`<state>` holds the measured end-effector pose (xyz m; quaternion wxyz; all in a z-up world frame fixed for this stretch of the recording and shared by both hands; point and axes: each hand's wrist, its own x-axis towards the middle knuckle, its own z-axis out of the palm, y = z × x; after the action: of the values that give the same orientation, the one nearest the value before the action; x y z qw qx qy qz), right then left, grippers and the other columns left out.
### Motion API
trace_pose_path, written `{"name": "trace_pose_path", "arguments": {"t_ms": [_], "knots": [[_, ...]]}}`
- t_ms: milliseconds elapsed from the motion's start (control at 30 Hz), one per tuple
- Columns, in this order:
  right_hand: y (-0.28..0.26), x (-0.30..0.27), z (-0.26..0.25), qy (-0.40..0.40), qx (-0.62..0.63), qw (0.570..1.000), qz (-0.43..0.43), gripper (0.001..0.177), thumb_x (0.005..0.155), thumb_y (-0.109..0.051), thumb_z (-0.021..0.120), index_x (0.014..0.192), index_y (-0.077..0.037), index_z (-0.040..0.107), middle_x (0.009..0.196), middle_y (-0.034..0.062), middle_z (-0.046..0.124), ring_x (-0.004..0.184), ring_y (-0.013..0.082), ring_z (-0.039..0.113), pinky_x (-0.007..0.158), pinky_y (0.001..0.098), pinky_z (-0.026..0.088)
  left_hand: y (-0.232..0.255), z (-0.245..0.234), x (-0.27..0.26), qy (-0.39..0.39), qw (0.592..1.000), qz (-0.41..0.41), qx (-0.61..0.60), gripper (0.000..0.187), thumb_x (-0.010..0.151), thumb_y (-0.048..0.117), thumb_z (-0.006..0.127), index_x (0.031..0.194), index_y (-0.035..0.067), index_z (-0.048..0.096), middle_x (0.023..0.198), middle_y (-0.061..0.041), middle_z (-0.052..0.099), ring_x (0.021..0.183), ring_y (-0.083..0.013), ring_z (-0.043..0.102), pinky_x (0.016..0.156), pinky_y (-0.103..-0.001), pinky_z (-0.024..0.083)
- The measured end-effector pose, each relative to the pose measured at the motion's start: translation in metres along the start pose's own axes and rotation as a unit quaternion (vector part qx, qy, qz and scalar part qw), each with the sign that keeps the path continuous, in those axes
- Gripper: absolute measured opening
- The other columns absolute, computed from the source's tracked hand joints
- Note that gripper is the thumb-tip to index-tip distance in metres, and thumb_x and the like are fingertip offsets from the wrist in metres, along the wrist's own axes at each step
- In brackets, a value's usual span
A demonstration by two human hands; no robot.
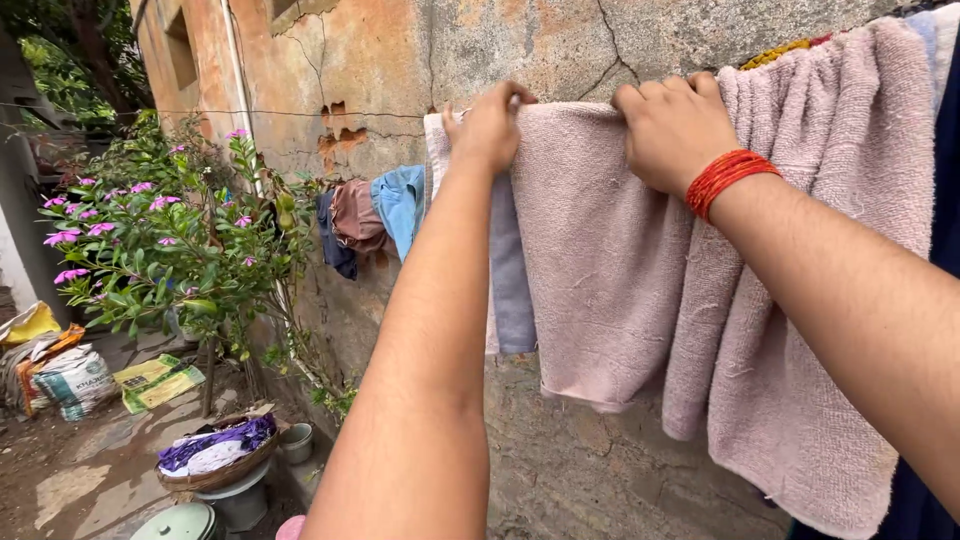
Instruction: The person spreads a towel on a clothesline, then picks up a purple shirt and a pair of patterned pants from a basket to shake them out.
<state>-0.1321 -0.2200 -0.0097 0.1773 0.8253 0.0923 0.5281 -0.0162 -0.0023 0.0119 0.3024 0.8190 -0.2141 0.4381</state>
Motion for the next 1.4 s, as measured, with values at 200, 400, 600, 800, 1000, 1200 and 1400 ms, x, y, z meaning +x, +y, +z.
{"name": "trace_pose_path", "arguments": {"t_ms": [200, 400, 600, 800, 1000, 1200, 1400], "knots": [[0.011, 0.004, 0.015, 0.033, -0.043, 0.998, -0.025, 0.040, 0.087, -0.005, 0.054, 0.126, -0.008, 0.064, 0.115, 0.0140, 0.068, 0.121, 0.0297, 0.061, 0.117, 0.0492, 0.030, 0.023, -0.007, -0.013, -0.079, 0.997, -0.012, 0.006, 0.040, 0.107, 0.039, 0.032, 0.132, 0.026, 0.061, 0.133, -0.002, 0.069, 0.131, -0.0212, 0.059, 0.121, -0.056, 0.018], [0.017, -0.005, -0.010, 0.005, -0.036, 0.999, -0.031, 0.037, 0.096, -0.012, 0.048, 0.128, -0.003, 0.064, 0.124, 0.0187, 0.066, 0.129, 0.0327, 0.057, 0.124, 0.0492, 0.027, -0.045, -0.021, -0.015, -0.049, 0.985, -0.051, 0.156, 0.055, 0.107, 0.048, 0.021, 0.140, 0.019, 0.054, 0.145, -0.007, 0.056, 0.137, -0.0259, 0.049, 0.119, -0.063, 0.013], [-0.012, 0.019, -0.032, -0.093, -0.006, 0.994, 0.053, 0.042, 0.093, -0.023, 0.046, 0.121, 0.003, 0.061, 0.121, 0.0233, 0.064, 0.124, 0.0372, 0.055, 0.119, 0.0530, 0.020, -0.028, -0.018, -0.006, -0.090, 0.989, -0.090, 0.082, 0.045, 0.103, 0.051, 0.037, 0.138, 0.031, 0.058, 0.149, -0.007, 0.047, 0.146, -0.0285, 0.037, 0.118, -0.069, 0.010], [-0.012, 0.026, 0.031, -0.004, 0.044, 0.999, 0.012, 0.045, 0.090, -0.007, 0.047, 0.133, 0.002, 0.056, 0.127, 0.0245, 0.065, 0.127, 0.0396, 0.056, 0.121, 0.0520, 0.022, -0.003, -0.007, -0.010, -0.064, 0.996, -0.056, 0.024, 0.037, 0.095, 0.052, 0.053, 0.122, 0.036, 0.072, 0.140, -0.006, 0.053, 0.141, -0.0282, 0.039, 0.112, -0.069, 0.015], [0.004, 0.000, -0.006, -0.035, 0.034, 0.999, 0.012, 0.051, 0.090, -0.005, 0.048, 0.140, 0.000, 0.052, 0.112, 0.0195, 0.070, 0.115, 0.0334, 0.064, 0.117, 0.0481, 0.034, -0.045, -0.018, -0.016, 0.045, 0.989, -0.127, 0.065, 0.031, 0.103, 0.044, 0.052, 0.116, 0.029, 0.076, 0.120, -0.002, 0.072, 0.120, -0.0215, 0.063, 0.118, -0.055, 0.020], [-0.017, -0.001, -0.040, -0.064, 0.005, 0.998, 0.021, 0.033, 0.098, -0.016, 0.046, 0.127, -0.010, 0.061, 0.111, 0.0159, 0.071, 0.113, 0.0333, 0.064, 0.110, 0.0498, 0.038, -0.106, -0.006, 0.028, 0.068, 0.964, -0.073, 0.248, 0.025, 0.104, 0.019, 0.050, 0.124, 0.019, 0.063, 0.128, -0.003, 0.069, 0.128, -0.0210, 0.060, 0.121, -0.056, 0.019], [-0.005, 0.017, 0.000, -0.083, 0.001, 0.995, 0.058, 0.037, 0.099, -0.019, 0.044, 0.127, -0.002, 0.061, 0.118, 0.0201, 0.067, 0.118, 0.0343, 0.061, 0.115, 0.0560, 0.030, -0.021, -0.031, -0.018, -0.074, 0.996, 0.055, 0.003, 0.034, 0.102, 0.014, 0.043, 0.134, 0.021, 0.055, 0.139, -0.001, 0.062, 0.138, -0.0194, 0.052, 0.124, -0.058, 0.013]]}}
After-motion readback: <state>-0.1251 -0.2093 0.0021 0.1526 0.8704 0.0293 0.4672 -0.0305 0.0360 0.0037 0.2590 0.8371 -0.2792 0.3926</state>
